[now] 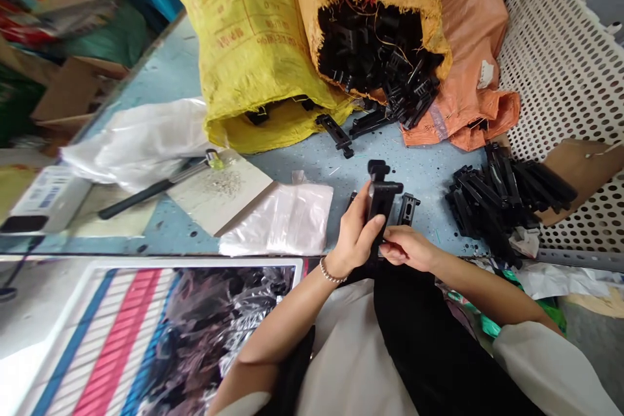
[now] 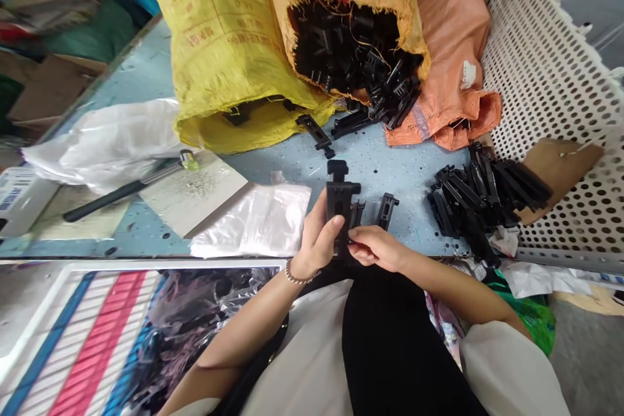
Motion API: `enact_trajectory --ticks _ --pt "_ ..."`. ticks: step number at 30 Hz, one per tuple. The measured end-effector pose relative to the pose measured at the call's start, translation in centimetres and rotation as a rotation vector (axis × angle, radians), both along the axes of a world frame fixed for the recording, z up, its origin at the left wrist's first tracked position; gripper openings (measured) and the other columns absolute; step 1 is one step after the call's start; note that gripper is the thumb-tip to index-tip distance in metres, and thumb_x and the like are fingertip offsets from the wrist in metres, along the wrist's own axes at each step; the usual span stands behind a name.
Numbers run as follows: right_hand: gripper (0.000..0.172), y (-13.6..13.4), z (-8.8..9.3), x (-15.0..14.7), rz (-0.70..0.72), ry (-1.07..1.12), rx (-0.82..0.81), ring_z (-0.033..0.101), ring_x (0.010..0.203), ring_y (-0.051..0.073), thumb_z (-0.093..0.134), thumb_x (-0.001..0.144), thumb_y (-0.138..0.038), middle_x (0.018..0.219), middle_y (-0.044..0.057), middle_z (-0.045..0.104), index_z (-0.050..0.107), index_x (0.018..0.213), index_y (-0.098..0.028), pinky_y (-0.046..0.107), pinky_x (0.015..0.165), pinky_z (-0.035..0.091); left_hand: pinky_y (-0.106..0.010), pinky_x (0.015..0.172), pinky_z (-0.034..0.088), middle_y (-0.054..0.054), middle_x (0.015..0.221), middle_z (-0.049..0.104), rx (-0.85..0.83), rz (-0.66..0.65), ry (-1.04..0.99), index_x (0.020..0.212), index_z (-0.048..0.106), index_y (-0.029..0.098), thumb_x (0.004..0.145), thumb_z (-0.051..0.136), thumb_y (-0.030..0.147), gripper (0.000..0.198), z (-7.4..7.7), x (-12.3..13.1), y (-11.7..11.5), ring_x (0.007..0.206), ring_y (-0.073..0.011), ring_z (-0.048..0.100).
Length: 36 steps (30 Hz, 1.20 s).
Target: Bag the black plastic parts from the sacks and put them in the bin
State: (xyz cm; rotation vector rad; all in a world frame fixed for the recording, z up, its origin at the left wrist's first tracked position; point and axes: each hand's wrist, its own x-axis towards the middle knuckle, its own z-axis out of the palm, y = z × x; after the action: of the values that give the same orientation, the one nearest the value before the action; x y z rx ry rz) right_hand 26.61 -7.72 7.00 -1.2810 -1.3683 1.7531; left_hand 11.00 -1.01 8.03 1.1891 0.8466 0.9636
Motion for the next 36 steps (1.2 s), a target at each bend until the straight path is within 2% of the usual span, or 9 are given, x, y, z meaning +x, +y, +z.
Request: enact_trajectory --ticks 2,7,9,11,17,19,24,31,36 --pt "0.052 0.1 0.6 0.3 0.068 -0.055 0.049 0.036 0.048 0.012 0.031 0.099 -0.064 0.058 -0.004 0.042 0.048 0.076 -0.022 0.026 0.046 0.033 -0.027 0.067 0.046 -0.005 0.088 0.066 -0.044 -0.031 -0.035 0.102 0.065 0.018 0.08 0.067 0.057 0.045 0.1 -0.1 0.0 0.08 -0.0184 0.059" --pt "0.038 1.1 2.3 1.6 0.148 -0.615 0.804 0.05 0.071 0.019 0.053 0.096 -0.056 0.073 0.004 0.055 0.057 0.08 -0.022 0.033 0.063 0.041 -0.023 0.047 0.034 0.002 0.06 0.053 -0.405 -0.125 -0.132 0.083 0.063 0.017 0.085 0.061 0.057 0.04 0.0 0.4 0.3 0.05 -0.0093 0.044" --pt "0.039 1.3 2.4 1.5 0.223 -0.68 0.927 0.049 0.071 0.02 0.051 0.097 -0.054 0.07 0.004 0.053 0.056 0.075 -0.023 0.033 0.063 0.04 -0.022 0.046 0.033 0.002 0.061 0.054 -0.471 -0.139 -0.138 0.081 0.063 0.016 0.083 0.063 0.056 0.04 -0.1 0.7 0.2 0.05 -0.0089 0.044" --pt "0.041 1.0 2.0 0.8 0.181 -0.645 0.857 0.049 0.069 0.019 0.047 0.099 -0.054 0.07 0.003 0.052 0.054 0.074 -0.023 0.033 0.063 0.041 -0.023 0.047 0.033 0.001 0.061 0.054 -0.473 -0.115 -0.134 0.081 0.063 0.016 0.085 0.06 0.057 0.042 -0.3 0.7 -0.1 0.051 -0.0096 0.045" --pt "0.056 0.0 0.7 -1.1 0.086 -0.172 0.053 0.029 0.044 0.012 0.015 0.103 -0.06 0.055 -0.007 0.03 0.047 0.075 -0.022 0.026 0.043 0.032 -0.027 0.061 0.044 -0.001 0.071 0.06 -0.15 0.081 -0.085 0.096 0.066 0.019 0.082 0.065 0.057 0.041 -0.9 -0.2 -0.7 0.065 -0.0149 0.054" --pt "0.055 0.4 1.0 -0.8 0.099 -0.208 0.112 0.034 0.048 0.012 0.022 0.101 -0.063 0.057 -0.005 0.036 0.049 0.078 -0.021 0.026 0.046 0.035 -0.026 0.059 0.043 -0.001 0.07 0.06 -0.185 0.056 -0.092 0.094 0.066 0.019 0.083 0.064 0.057 0.04 -1.0 -0.4 -0.5 0.064 -0.0145 0.054" --pt "0.045 1.2 1.6 -0.2 0.142 -0.57 0.624 0.054 0.074 0.019 0.047 0.096 -0.06 0.075 0.004 0.056 0.053 0.076 -0.021 0.032 0.07 0.047 -0.023 0.051 0.039 0.001 0.062 0.055 -0.331 -0.024 -0.145 0.083 0.063 0.016 0.088 0.057 0.057 0.041 -0.7 0.1 -0.4 0.053 -0.0102 0.048" --pt "0.053 0.8 0.5 -0.1 0.111 -0.45 0.297 0.057 0.061 0.013 0.022 0.106 -0.052 0.068 0.0 0.06 0.06 0.091 -0.018 0.025 0.061 0.043 -0.028 0.061 0.052 -0.007 0.107 0.064 0.041 0.087 0.162 0.137 0.042 0.022 0.079 0.073 0.051 0.071 -2.5 -1.7 2.0 0.063 -0.0119 0.061" --pt "0.039 0.4 -0.2 3.5 -0.034 -1.278 0.226 0.067 0.083 0.025 0.041 0.103 -0.049 0.096 0.015 0.07 0.06 0.097 -0.016 0.03 0.068 0.04 -0.043 0.078 0.056 -0.012 0.098 0.07 0.286 0.115 0.786 0.136 0.043 0.016 0.088 0.06 0.035 0.054 -5.5 -4.2 4.6 0.084 -0.0295 0.071"
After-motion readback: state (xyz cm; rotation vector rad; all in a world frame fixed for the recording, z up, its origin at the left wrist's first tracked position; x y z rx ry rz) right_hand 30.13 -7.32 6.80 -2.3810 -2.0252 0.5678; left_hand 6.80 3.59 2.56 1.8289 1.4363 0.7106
